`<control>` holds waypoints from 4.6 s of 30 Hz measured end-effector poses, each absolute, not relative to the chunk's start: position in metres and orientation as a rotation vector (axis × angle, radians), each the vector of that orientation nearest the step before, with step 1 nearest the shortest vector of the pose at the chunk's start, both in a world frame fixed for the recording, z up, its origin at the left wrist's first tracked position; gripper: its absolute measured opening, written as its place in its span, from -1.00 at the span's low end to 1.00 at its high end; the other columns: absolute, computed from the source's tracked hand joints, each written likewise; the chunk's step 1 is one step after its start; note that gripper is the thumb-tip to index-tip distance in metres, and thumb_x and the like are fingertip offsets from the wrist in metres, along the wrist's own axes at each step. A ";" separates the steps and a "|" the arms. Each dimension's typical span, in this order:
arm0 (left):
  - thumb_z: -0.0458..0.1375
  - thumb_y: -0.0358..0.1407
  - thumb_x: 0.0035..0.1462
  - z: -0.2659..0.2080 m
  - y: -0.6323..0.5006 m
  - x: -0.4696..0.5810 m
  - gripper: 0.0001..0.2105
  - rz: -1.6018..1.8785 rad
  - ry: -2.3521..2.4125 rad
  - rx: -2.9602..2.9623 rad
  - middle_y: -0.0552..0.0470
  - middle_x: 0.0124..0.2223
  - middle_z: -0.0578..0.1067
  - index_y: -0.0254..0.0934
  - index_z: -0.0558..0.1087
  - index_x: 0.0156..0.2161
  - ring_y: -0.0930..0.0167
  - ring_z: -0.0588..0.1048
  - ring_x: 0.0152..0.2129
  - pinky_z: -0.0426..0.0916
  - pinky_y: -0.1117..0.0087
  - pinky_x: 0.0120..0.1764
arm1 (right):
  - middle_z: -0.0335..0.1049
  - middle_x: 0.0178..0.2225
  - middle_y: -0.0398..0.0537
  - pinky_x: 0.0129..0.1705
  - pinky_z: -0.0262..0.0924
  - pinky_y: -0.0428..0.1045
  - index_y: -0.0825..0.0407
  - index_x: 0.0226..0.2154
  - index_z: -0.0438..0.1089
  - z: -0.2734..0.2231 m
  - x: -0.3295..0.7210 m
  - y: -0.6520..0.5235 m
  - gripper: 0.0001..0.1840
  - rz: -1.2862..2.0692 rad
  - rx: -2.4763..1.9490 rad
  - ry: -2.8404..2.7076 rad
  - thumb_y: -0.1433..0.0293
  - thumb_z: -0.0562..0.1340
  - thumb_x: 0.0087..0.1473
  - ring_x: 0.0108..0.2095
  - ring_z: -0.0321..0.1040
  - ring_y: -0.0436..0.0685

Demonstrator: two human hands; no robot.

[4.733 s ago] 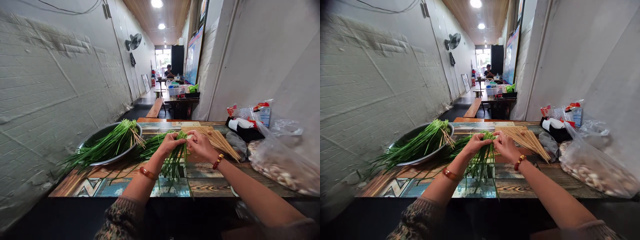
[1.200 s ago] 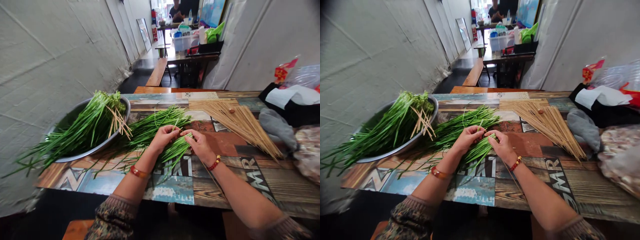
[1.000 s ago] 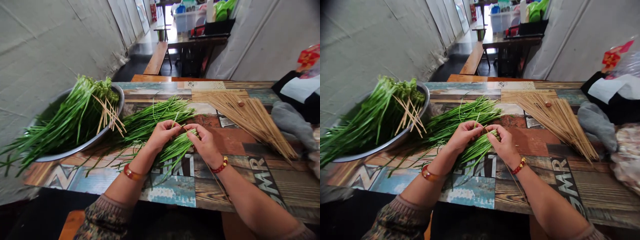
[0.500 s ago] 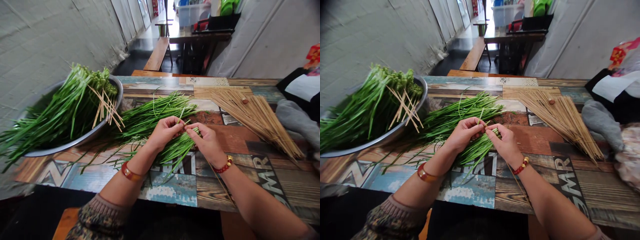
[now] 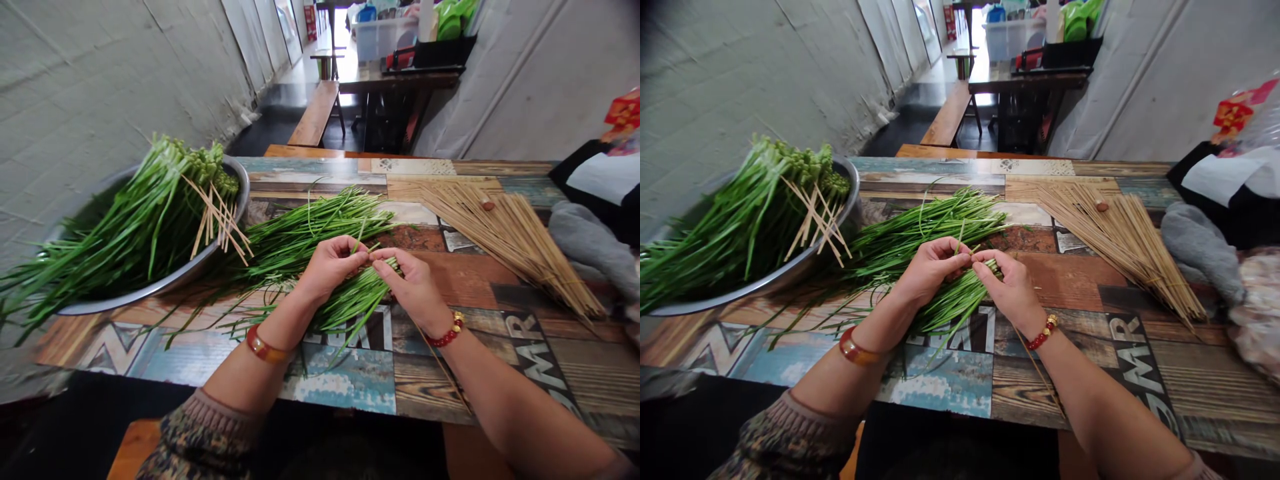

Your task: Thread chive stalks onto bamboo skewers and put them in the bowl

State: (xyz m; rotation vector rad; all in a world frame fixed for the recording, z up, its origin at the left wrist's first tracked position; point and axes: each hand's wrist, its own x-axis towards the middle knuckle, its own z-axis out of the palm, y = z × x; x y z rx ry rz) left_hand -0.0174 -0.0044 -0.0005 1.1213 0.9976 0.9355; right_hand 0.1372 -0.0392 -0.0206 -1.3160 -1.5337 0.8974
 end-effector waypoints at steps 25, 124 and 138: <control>0.29 -0.26 -0.14 -0.002 -0.005 -0.016 -0.80 0.956 1.063 1.222 0.15 -0.60 0.37 -0.36 0.44 -0.45 0.61 0.25 -0.67 0.11 0.55 -0.58 | 0.53 -0.27 -0.08 -0.20 0.26 0.02 0.00 -0.28 0.48 -0.023 0.139 -0.038 -0.79 0.883 -1.336 -1.562 0.29 0.18 0.06 -0.27 0.42 0.12; 0.22 -0.26 -0.04 -0.004 -0.001 -0.022 -0.82 0.940 1.115 1.552 0.06 -0.52 0.43 -0.40 0.51 -0.42 0.57 0.26 -0.61 0.12 0.53 -0.54 | 0.50 -0.29 -0.02 -0.33 0.27 -0.03 0.03 -0.25 0.46 -0.028 0.138 -0.038 -0.75 0.923 -1.308 -1.455 0.26 0.16 0.10 -0.31 0.41 0.12; 0.17 -0.35 0.03 -0.008 0.001 -0.021 -0.89 1.050 1.159 1.949 0.02 -0.46 0.50 -0.33 0.50 -0.45 0.49 0.41 -0.51 0.24 0.47 -0.39 | 0.52 -0.29 -0.03 -0.34 0.28 -0.03 0.03 -0.23 0.47 -0.028 0.139 -0.038 -0.74 0.963 -1.320 -1.447 0.26 0.17 0.09 -0.29 0.43 0.13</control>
